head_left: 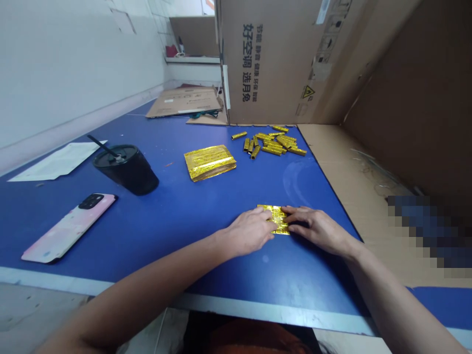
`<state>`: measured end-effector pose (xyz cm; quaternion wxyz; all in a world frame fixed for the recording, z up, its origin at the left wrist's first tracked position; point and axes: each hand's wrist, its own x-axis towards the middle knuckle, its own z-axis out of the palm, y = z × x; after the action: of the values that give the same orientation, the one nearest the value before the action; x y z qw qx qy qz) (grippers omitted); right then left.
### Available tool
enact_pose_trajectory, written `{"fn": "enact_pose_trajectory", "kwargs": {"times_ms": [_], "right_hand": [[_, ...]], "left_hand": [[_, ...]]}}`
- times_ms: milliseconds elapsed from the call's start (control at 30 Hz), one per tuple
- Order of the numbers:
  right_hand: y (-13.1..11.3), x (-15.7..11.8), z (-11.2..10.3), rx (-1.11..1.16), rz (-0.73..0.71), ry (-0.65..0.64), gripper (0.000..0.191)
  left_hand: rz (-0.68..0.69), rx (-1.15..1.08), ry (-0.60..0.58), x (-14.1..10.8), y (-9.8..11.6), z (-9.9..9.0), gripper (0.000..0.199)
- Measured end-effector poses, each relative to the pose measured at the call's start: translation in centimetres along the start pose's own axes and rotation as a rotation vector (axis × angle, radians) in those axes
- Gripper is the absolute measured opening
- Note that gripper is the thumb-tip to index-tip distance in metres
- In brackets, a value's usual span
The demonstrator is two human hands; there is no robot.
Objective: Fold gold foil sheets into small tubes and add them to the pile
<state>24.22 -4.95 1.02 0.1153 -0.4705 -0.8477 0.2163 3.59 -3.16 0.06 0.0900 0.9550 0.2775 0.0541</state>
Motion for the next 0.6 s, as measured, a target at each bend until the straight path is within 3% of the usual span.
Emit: {"fn": "enact_pose_trajectory", "kwargs": {"times_ms": [233,500,600], "right_hand": [[-0.4,0.0,0.3,-0.26,0.13,-0.104,0.052],[0.0,-0.1,0.6,-0.311,0.162,-0.091,0.059],[0.3,-0.2,0.4,-0.285,0.097,-0.047,0.049]], "left_hand": [[0.011,0.046,0.024,0.0,0.0,0.2,0.021],[0.011,0.054,0.045,-0.2,0.0,0.3,0.023],[0.019,0.039,0.044,-0.2,-0.1,0.2,0.022]]}}
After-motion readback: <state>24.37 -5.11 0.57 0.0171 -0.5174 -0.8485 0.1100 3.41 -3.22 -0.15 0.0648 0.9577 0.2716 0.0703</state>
